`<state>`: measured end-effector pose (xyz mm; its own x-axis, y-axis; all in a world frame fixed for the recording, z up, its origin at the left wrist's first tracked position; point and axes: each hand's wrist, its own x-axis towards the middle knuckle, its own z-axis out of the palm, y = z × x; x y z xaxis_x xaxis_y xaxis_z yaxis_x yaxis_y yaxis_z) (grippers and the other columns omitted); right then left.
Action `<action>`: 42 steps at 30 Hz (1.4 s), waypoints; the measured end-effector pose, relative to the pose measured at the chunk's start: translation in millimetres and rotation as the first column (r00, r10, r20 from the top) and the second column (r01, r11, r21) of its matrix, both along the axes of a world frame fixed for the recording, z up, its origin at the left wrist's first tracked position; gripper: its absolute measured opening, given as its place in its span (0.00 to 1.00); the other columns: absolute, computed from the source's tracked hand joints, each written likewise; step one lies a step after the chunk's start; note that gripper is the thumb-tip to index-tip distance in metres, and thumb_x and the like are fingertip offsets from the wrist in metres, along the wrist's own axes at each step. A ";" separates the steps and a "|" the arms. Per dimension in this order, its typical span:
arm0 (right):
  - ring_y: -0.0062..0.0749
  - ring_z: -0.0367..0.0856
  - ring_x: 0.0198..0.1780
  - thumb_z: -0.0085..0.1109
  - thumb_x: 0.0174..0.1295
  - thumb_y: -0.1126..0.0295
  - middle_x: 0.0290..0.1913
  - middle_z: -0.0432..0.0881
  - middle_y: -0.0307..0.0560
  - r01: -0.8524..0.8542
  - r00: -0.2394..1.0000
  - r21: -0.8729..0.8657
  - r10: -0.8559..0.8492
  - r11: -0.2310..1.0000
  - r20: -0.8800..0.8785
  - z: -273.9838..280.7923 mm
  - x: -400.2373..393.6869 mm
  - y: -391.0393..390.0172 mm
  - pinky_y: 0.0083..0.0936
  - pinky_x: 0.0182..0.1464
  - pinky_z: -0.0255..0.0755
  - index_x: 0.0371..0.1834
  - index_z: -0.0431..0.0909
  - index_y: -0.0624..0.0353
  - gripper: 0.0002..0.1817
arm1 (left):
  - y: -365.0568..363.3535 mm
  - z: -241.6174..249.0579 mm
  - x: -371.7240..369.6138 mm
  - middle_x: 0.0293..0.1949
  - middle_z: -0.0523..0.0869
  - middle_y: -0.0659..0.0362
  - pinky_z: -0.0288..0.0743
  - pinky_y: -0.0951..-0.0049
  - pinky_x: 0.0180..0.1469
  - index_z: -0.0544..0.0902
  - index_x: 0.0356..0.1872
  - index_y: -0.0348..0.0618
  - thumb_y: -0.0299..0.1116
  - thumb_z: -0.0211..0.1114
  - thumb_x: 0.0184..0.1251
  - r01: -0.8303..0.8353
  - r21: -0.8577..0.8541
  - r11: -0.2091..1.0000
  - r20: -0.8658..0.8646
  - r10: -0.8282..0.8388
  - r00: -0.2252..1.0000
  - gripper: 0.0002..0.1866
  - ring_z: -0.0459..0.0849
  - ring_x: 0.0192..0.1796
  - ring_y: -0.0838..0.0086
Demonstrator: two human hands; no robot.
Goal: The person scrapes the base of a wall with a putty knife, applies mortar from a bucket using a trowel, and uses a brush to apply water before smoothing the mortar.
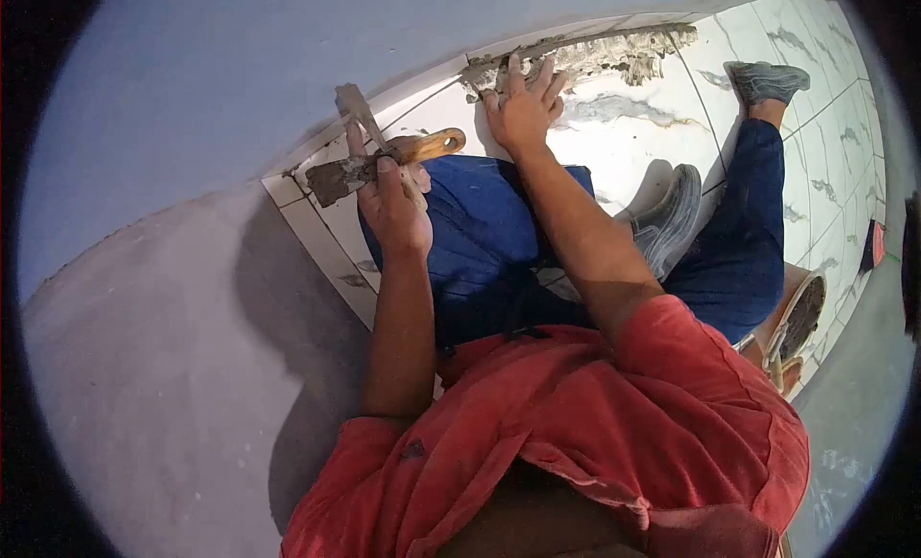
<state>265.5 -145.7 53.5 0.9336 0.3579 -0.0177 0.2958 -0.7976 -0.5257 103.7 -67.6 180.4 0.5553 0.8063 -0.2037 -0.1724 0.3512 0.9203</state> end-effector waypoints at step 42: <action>0.74 0.25 0.79 0.55 0.63 0.41 0.81 0.35 0.70 -0.019 0.995 -0.032 0.016 0.999 -0.095 -0.3 -5.6 30.2 0.70 0.73 0.31 0.78 0.55 0.62 0.48 | -3.2 13.4 -22.2 0.36 0.82 0.53 0.73 0.74 0.31 0.61 0.71 0.34 0.38 0.46 0.79 -0.361 0.103 0.927 -0.043 0.367 0.929 0.26 0.77 0.30 0.75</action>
